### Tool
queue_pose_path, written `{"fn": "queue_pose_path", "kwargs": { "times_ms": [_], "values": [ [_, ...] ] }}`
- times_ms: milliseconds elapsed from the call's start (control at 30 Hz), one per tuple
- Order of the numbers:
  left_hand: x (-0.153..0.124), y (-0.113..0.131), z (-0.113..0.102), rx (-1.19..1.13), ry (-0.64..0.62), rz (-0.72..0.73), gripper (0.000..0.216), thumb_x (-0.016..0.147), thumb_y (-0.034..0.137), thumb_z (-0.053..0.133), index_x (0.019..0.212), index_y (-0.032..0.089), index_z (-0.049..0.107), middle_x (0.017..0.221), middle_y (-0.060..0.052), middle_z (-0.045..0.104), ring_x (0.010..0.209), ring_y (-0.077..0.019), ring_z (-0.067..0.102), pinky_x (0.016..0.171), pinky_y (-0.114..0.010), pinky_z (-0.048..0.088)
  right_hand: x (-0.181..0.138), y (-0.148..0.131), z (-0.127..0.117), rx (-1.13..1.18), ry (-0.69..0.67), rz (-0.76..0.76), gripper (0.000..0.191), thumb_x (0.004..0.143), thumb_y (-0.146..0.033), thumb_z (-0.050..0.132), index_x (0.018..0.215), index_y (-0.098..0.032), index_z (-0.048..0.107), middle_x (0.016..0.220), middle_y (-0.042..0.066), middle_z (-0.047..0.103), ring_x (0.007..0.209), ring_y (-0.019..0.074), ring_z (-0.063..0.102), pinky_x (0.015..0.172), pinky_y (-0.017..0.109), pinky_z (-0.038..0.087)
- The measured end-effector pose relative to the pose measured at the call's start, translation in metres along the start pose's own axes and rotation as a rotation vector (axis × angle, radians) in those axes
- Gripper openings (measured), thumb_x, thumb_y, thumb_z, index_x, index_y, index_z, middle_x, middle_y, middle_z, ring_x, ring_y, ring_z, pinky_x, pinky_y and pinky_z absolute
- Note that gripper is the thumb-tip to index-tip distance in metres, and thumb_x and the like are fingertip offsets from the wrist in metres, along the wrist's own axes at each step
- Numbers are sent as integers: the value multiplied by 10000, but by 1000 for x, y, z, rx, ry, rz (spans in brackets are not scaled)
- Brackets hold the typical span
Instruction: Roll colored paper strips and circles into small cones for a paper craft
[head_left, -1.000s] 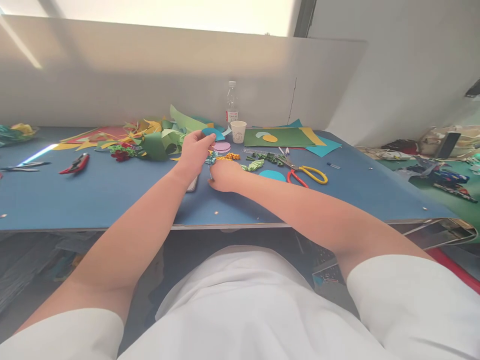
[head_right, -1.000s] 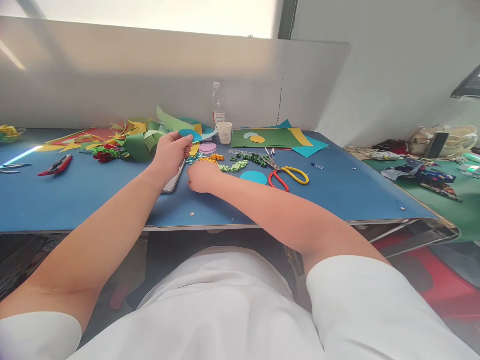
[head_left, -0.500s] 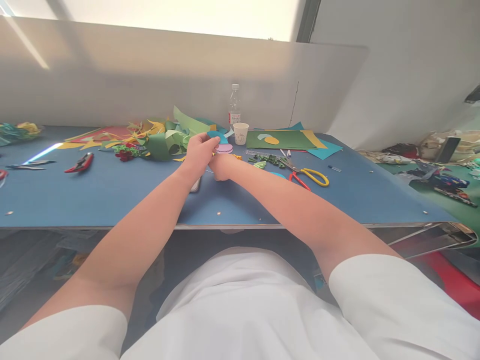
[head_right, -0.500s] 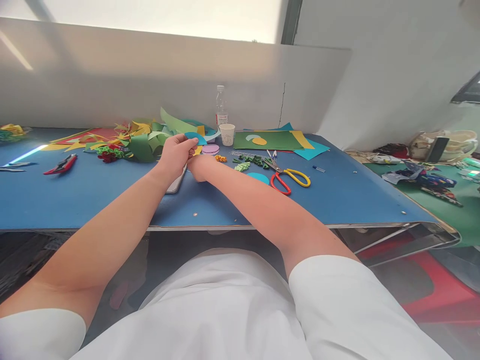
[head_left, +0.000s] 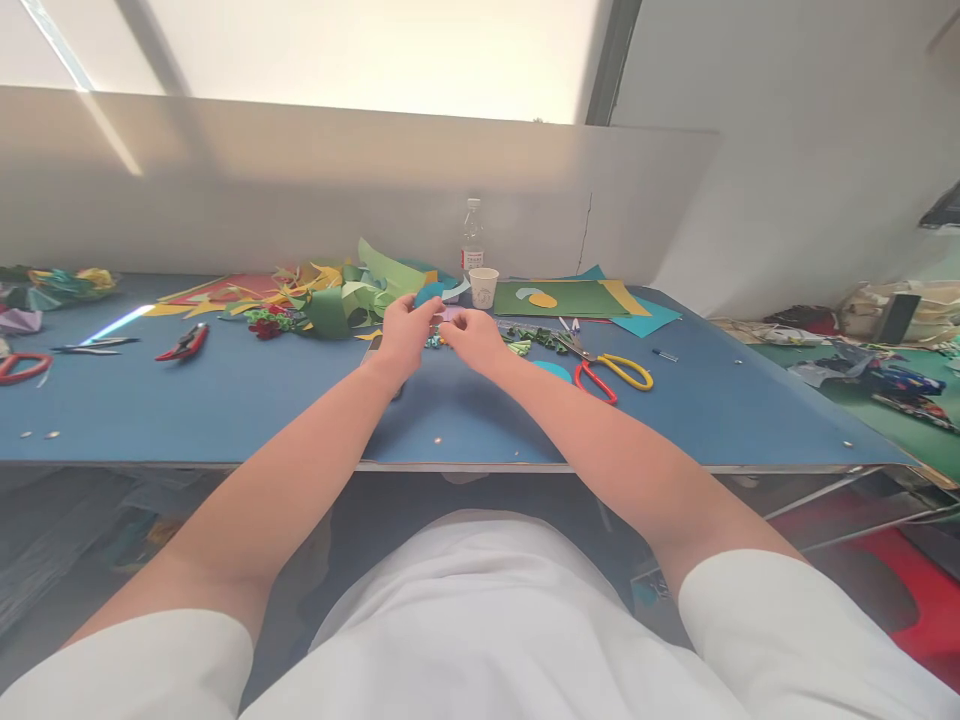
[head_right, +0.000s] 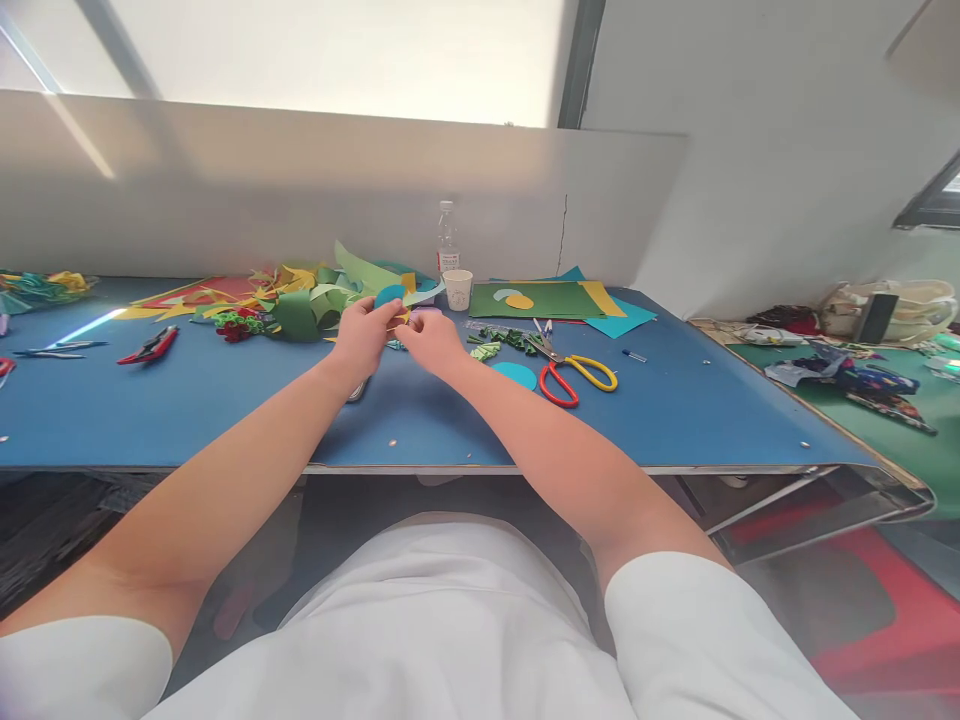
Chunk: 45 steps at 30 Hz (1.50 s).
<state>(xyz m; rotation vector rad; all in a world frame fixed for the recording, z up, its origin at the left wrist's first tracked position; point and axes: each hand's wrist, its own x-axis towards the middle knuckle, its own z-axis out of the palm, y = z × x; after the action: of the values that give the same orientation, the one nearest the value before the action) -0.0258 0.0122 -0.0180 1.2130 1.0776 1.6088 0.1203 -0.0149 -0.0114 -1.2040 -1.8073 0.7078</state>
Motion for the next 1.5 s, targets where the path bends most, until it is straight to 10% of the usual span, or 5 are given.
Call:
{"fn": "queue_pose_path", "kwargs": {
  "times_ms": [167, 333, 467, 733, 1500],
  "values": [
    [-5, 0, 1, -47, -134, -80, 354, 696, 395, 900, 799, 206, 619, 901, -50, 725, 792, -155, 678, 672, -277, 500, 2, 12, -1, 225, -49, 75, 139, 885, -220, 625, 860, -247, 491, 835, 12, 720, 707, 181, 671, 630, 293, 477],
    [2, 11, -6, -69, -51, -88, 348, 712, 344, 896, 854, 224, 601, 885, -25, 726, 742, -122, 654, 675, -254, 505, 2, 12, -18, 296, 158, -150, 129, 852, -237, 653, 826, -244, 527, 732, -36, 578, 671, 150, 521, 635, 283, 435],
    [7, 21, -15, -79, -30, -107, 296, 751, 299, 874, 845, 223, 603, 831, -4, 690, 688, -101, 605, 639, -241, 475, 3, 12, -38, 352, -28, -124, 116, 798, -279, 725, 795, -211, 631, 682, -33, 568, 622, 135, 467, 585, 284, 381],
    [-6, 20, -17, 212, -508, -217, 425, 683, 413, 1005, 970, 181, 794, 885, -51, 737, 788, -147, 675, 773, -313, 528, 5, 15, -67, 140, -192, -172, 98, 739, -206, 754, 826, -162, 759, 740, 4, 681, 652, 129, 521, 562, 271, 366],
    [-10, 20, -9, 65, -522, -181, 368, 672, 354, 1013, 878, 142, 795, 741, -10, 631, 666, -105, 554, 709, -309, 463, 21, 31, -58, 346, -16, -213, 116, 920, -246, 738, 1018, -215, 684, 1054, 65, 807, 911, 230, 786, 703, 348, 629]
  ]
}}
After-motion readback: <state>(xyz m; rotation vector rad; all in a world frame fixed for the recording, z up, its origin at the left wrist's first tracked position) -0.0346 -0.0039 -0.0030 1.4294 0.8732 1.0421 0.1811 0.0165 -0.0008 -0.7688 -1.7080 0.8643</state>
